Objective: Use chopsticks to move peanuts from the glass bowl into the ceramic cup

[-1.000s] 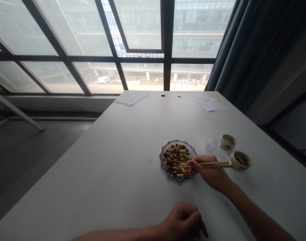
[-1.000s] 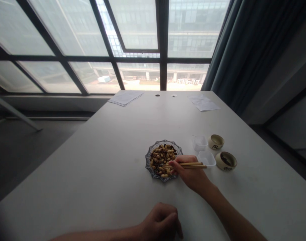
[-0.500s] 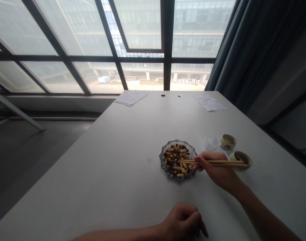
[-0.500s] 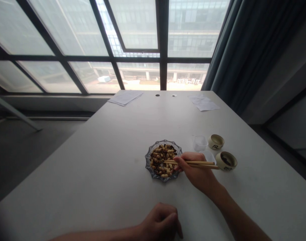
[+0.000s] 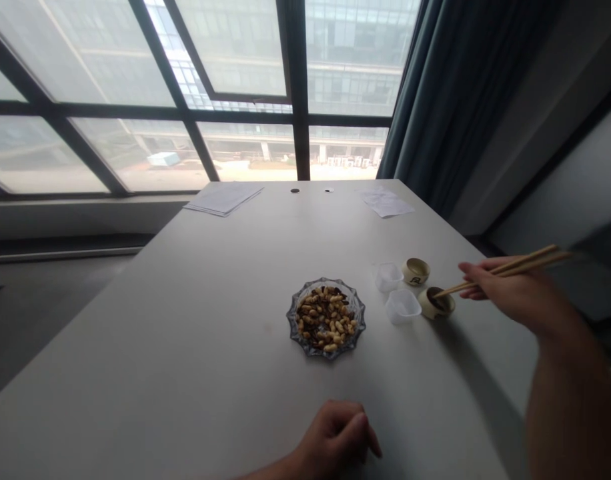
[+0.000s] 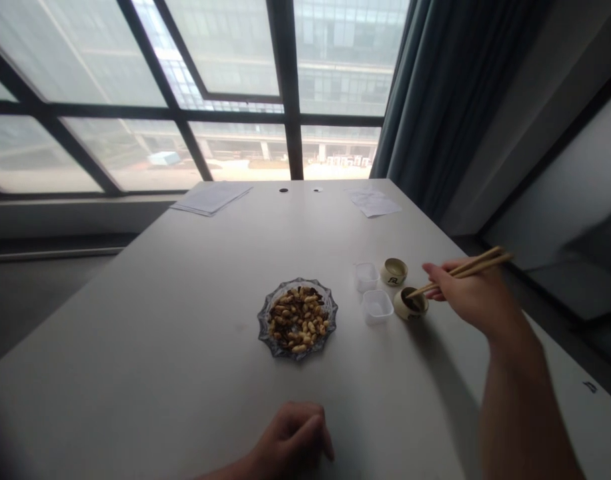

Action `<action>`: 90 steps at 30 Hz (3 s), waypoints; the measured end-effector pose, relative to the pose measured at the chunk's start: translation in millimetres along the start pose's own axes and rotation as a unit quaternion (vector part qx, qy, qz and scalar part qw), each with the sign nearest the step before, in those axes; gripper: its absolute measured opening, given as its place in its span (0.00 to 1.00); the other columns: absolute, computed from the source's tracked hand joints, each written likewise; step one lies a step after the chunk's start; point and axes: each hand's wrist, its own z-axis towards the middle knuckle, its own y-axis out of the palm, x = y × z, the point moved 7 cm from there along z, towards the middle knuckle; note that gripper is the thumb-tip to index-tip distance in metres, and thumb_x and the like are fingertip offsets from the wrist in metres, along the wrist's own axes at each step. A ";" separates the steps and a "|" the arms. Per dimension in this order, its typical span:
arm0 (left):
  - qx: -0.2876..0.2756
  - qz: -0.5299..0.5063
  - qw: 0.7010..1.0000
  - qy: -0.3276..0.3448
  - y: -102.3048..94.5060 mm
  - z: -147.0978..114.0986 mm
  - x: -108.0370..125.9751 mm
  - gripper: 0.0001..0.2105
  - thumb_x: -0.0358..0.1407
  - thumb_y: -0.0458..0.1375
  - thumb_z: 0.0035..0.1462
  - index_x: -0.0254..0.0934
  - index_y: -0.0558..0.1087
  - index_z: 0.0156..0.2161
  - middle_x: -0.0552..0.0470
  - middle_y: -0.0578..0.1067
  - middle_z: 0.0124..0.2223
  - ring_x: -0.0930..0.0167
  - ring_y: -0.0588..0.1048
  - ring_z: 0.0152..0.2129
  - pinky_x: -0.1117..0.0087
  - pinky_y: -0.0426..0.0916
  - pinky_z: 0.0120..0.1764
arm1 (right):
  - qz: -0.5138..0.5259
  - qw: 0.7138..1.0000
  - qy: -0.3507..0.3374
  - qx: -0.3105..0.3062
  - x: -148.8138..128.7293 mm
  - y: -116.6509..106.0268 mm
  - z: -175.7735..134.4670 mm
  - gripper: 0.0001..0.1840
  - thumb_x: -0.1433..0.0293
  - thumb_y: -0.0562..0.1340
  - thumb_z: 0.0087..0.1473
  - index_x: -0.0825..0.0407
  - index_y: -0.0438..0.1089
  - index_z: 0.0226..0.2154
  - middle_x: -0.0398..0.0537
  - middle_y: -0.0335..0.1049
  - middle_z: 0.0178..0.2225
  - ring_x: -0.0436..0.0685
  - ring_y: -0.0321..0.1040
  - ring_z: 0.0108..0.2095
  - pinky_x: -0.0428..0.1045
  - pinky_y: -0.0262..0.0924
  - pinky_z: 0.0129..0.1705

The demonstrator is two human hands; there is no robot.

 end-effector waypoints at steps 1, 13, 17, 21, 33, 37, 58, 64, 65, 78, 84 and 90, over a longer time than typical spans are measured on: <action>0.000 -0.001 1.000 0.000 -0.4 0.3 -0.1 0.43 0.71 0.49 0.58 0.27 0.81 0.28 0.54 0.63 0.19 0.75 0.62 0.17 0.73 0.54 0.23 | -0.001 1.000 0.010 -0.013 5.5 7.7 5.5 0.12 0.62 0.71 0.55 0.54 0.77 0.28 0.61 0.81 0.27 0.64 0.81 0.25 0.50 0.74 0.27; -0.001 -0.008 1.000 0.017 -1.5 1.4 5.7 0.41 0.69 0.51 0.59 0.29 0.80 0.25 0.54 0.62 0.19 0.75 0.63 0.18 0.73 0.55 0.24 | 0.013 0.998 -0.041 0.051 -6.1 4.7 7.1 0.16 0.57 0.70 0.55 0.52 0.75 0.26 0.51 0.79 0.22 0.61 0.80 0.23 0.46 0.72 0.21; -0.001 -0.009 1.000 0.009 -1.8 0.6 3.0 0.41 0.69 0.51 0.59 0.28 0.81 0.26 0.54 0.62 0.19 0.76 0.62 0.17 0.73 0.55 0.24 | 0.039 0.994 -0.104 0.027 -44.1 15.2 -18.8 0.19 0.53 0.69 0.56 0.52 0.78 0.27 0.52 0.80 0.24 0.59 0.80 0.24 0.46 0.72 0.23; -0.001 0.003 1.000 0.008 -1.5 0.1 4.0 0.42 0.70 0.49 0.58 0.28 0.82 0.27 0.53 0.63 0.19 0.75 0.62 0.17 0.73 0.55 0.24 | 0.129 0.975 -0.141 -0.112 -76.4 72.5 -53.8 0.20 0.52 0.69 0.57 0.51 0.79 0.27 0.51 0.81 0.25 0.57 0.79 0.26 0.46 0.73 0.28; -0.002 -0.011 1.000 -0.017 2.9 -0.6 5.7 0.43 0.74 0.50 0.53 0.30 0.81 0.26 0.52 0.66 0.18 0.75 0.63 0.15 0.74 0.54 0.22 | 0.177 0.918 -0.153 -0.321 -70.1 189.7 -115.1 0.18 0.56 0.68 0.60 0.52 0.78 0.28 0.49 0.80 0.25 0.57 0.77 0.27 0.48 0.70 0.31; -0.006 -0.014 1.000 -0.011 3.3 -0.3 6.3 0.44 0.73 0.49 0.55 0.29 0.81 0.27 0.52 0.66 0.18 0.75 0.62 0.15 0.74 0.54 0.22 | 0.172 0.919 -0.154 -0.320 -67.7 192.3 -116.3 0.18 0.55 0.67 0.61 0.52 0.79 0.28 0.49 0.79 0.25 0.58 0.77 0.28 0.49 0.70 0.31; -0.010 0.001 1.000 0.023 2.5 0.7 12.8 0.44 0.71 0.48 0.58 0.27 0.82 0.27 0.52 0.64 0.18 0.75 0.63 0.16 0.74 0.56 0.23 | 0.116 0.968 -0.120 -0.186 -79.4 107.4 -79.4 0.21 0.51 0.68 0.58 0.51 0.80 0.29 0.50 0.82 0.27 0.59 0.80 0.28 0.48 0.74 0.30; -0.001 0.019 1.000 0.022 -0.6 -0.4 8.8 0.43 0.70 0.48 0.60 0.26 0.84 0.29 0.52 0.64 0.19 0.74 0.63 0.17 0.73 0.56 0.24 | 0.021 0.998 -0.066 -0.008 -49.0 10.0 -34.1 0.18 0.54 0.70 0.57 0.51 0.78 0.26 0.54 0.80 0.25 0.61 0.80 0.26 0.46 0.71 0.24; -0.002 0.017 1.000 0.022 -1.0 -0.6 7.6 0.43 0.69 0.48 0.60 0.27 0.84 0.29 0.52 0.64 0.19 0.74 0.63 0.17 0.73 0.55 0.24 | 0.012 0.999 -0.051 -0.005 -38.9 2.7 -26.7 0.17 0.56 0.70 0.57 0.52 0.78 0.27 0.55 0.80 0.26 0.62 0.81 0.26 0.46 0.71 0.24; -0.001 -0.003 0.999 0.037 -5.3 -1.2 0.1 0.37 0.64 0.51 0.64 0.29 0.82 0.28 0.53 0.64 0.20 0.75 0.63 0.18 0.74 0.56 0.25 | 0.034 0.999 -0.015 0.009 14.7 29.7 25.9 0.15 0.60 0.73 0.49 0.48 0.72 0.22 0.50 0.78 0.21 0.64 0.81 0.25 0.52 0.78 0.29; -0.001 -0.015 0.999 0.037 -3.8 -1.0 1.8 0.37 0.64 0.52 0.64 0.29 0.83 0.28 0.54 0.63 0.20 0.76 0.62 0.17 0.73 0.56 0.26 | 0.024 0.998 -0.047 0.039 -9.7 9.0 6.6 0.16 0.58 0.72 0.53 0.50 0.73 0.23 0.49 0.78 0.21 0.62 0.80 0.24 0.48 0.73 0.23; 0.004 -0.011 1.000 0.016 -2.7 -1.0 1.3 0.40 0.68 0.51 0.60 0.28 0.82 0.28 0.54 0.63 0.19 0.75 0.62 0.17 0.73 0.55 0.24 | 0.106 0.985 -0.124 -0.059 -66.0 40.6 -39.4 0.17 0.54 0.70 0.57 0.50 0.79 0.28 0.50 0.81 0.26 0.58 0.80 0.26 0.47 0.72 0.26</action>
